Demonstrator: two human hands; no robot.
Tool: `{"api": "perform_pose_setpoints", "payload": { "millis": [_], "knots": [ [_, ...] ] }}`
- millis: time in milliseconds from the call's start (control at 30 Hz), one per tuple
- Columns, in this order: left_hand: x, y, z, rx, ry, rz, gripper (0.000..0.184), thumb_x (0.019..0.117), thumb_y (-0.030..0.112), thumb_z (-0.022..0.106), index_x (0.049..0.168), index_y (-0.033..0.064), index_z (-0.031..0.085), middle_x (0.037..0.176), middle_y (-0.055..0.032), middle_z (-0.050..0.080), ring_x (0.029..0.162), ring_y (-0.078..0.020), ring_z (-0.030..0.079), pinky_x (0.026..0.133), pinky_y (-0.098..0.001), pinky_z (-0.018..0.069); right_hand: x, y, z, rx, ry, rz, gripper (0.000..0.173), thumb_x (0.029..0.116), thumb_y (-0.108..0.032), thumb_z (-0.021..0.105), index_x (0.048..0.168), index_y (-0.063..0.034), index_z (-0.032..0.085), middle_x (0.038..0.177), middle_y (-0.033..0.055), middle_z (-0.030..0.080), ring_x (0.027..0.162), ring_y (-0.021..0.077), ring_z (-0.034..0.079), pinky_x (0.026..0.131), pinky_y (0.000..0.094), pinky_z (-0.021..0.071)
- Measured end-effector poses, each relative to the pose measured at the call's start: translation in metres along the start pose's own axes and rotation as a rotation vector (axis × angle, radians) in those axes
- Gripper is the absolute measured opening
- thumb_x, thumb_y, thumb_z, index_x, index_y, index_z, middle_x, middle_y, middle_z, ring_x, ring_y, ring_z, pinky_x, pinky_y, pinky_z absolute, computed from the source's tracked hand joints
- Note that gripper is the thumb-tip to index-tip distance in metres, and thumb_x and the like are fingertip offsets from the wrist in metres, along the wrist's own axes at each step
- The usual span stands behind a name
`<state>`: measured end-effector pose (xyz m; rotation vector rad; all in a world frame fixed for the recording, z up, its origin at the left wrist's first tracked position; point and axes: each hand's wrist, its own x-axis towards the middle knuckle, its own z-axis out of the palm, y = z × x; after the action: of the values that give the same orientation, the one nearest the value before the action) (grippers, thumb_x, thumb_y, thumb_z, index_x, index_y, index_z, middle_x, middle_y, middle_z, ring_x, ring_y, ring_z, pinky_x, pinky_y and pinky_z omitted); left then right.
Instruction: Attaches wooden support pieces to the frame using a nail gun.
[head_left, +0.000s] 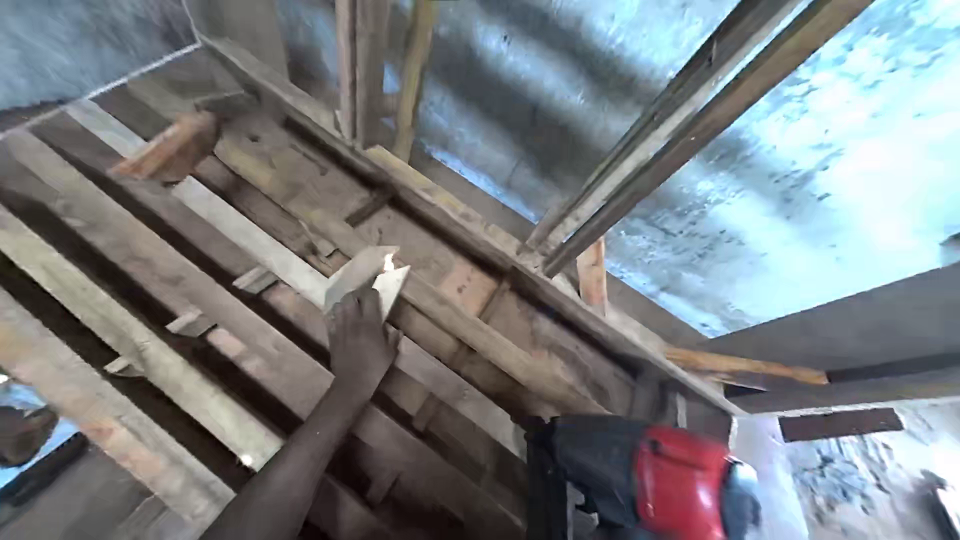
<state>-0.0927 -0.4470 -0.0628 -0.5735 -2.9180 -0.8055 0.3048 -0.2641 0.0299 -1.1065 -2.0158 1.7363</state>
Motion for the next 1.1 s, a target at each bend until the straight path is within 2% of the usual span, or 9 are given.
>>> {"api": "perform_pose_setpoints", "payload": {
  "millis": [167, 300, 367, 467, 567, 700, 833, 1000, 1100],
  "knots": [
    [0.02, -0.016, -0.034, -0.046, -0.185, 0.012, 0.06, 0.0889, 0.038, 0.074, 0.139, 0.0088, 0.057, 0.121, -0.0225, 0.066, 0.113, -0.0428, 0.064, 0.09, -0.0645, 0.0546, -0.008, -0.023, 0.044, -0.159, 0.153, 0.05, 0.032, 0.083, 0.0, 0.07, 0.113, 0.0045, 0.062, 0.077, 0.0104, 0.071, 0.057, 0.022, 0.068, 0.054, 0.0408, 0.061],
    [0.028, -0.026, -0.086, -0.761, -0.41, -0.116, 0.028, 0.1021, 0.024, 0.064, 0.125, 0.0101, 0.07, 0.097, -0.01, 0.073, 0.082, -0.0221, 0.068, 0.074, -0.0438, 0.0577, -0.005, -0.022, 0.066, -0.325, 0.234, 0.076, 0.041, 0.0835, -0.01, 0.076, 0.121, 0.0003, 0.063, 0.088, 0.0122, 0.072, 0.067, 0.0247, 0.07, 0.062, 0.0483, 0.0615],
    [0.043, -0.03, -0.095, -1.187, -0.58, -0.251, 0.027, 0.1053, 0.02, 0.057, 0.128, 0.0091, 0.067, 0.104, -0.0094, 0.072, 0.087, -0.0192, 0.07, 0.078, -0.0386, 0.06, -0.004, -0.027, 0.077, -0.375, 0.26, 0.069, 0.04, 0.0848, -0.014, 0.076, 0.12, 0.0012, 0.064, 0.094, 0.0101, 0.073, 0.072, 0.0207, 0.071, 0.064, 0.0464, 0.0622],
    [0.079, -0.022, -0.097, -1.373, -0.767, -0.312, 0.032, 0.1065, 0.027, 0.055, 0.135, 0.0139, 0.063, 0.111, -0.0082, 0.072, 0.093, -0.0197, 0.071, 0.082, -0.0383, 0.0612, -0.003, -0.041, 0.095, -0.476, 0.306, 0.166, 0.04, 0.084, -0.019, 0.077, 0.116, 0.0024, 0.067, 0.096, 0.0111, 0.072, 0.078, 0.0189, 0.07, 0.072, 0.0452, 0.0608],
    [0.141, 0.003, -0.073, -1.34, -0.909, 0.039, 0.04, 0.1001, 0.015, 0.065, 0.14, 0.0131, 0.06, 0.112, -0.0065, 0.073, 0.089, -0.0156, 0.069, 0.076, -0.0334, 0.0591, -0.001, -0.04, 0.107, -0.558, 0.366, 0.293, 0.045, 0.0808, -0.028, 0.079, 0.115, 0.0, 0.068, 0.1, 0.0115, 0.072, 0.086, 0.0185, 0.069, 0.081, 0.0444, 0.0591],
    [0.236, 0.07, -0.018, -0.939, -0.72, 0.65, 0.062, 0.0927, 0.019, 0.076, 0.15, 0.0179, 0.053, 0.129, -0.0062, 0.07, 0.107, -0.0154, 0.072, 0.092, -0.0376, 0.0623, -0.011, -0.028, 0.121, -0.741, 0.394, 0.476, 0.063, 0.077, -0.044, 0.078, 0.121, -0.0006, 0.067, 0.117, 0.0182, 0.07, 0.112, 0.027, 0.065, 0.101, 0.0517, 0.0509],
    [0.294, 0.147, 0.015, -0.504, -0.575, 0.867, 0.056, 0.0964, 0.024, 0.071, 0.149, 0.0308, 0.055, 0.137, -0.0064, 0.066, 0.121, -0.0271, 0.066, 0.105, -0.055, 0.0511, -0.011, -0.053, 0.147, -0.856, 0.372, 0.533, 0.066, 0.0828, -0.041, 0.076, 0.125, 0.0085, 0.064, 0.121, 0.0236, 0.069, 0.117, 0.0287, 0.064, 0.106, 0.0426, 0.0472],
    [0.303, 0.183, 0.057, -0.266, -0.673, 1.103, 0.058, 0.0994, 0.024, 0.067, 0.152, 0.0401, 0.048, 0.139, -0.0079, 0.065, 0.123, -0.035, 0.064, 0.101, -0.0626, 0.0517, -0.006, -0.08, 0.16, -0.751, 0.445, 0.675, 0.065, 0.085, -0.031, 0.077, 0.13, 0.0126, 0.06, 0.129, 0.0322, 0.062, 0.126, 0.0406, 0.058, 0.112, 0.0535, 0.0405],
    [0.304, 0.172, 0.086, -0.285, -0.481, 1.209, 0.06, 0.0975, 0.028, 0.068, 0.152, 0.0431, 0.046, 0.121, -0.0105, 0.071, 0.105, -0.035, 0.07, 0.083, -0.0591, 0.0582, 0.022, -0.116, 0.171, -0.702, 0.444, 1.067, 0.052, 0.0892, -0.011, 0.074, 0.133, 0.0127, 0.058, 0.134, 0.0276, 0.061, 0.128, 0.031, 0.057, 0.114, 0.042, 0.0394]
  ]
}}
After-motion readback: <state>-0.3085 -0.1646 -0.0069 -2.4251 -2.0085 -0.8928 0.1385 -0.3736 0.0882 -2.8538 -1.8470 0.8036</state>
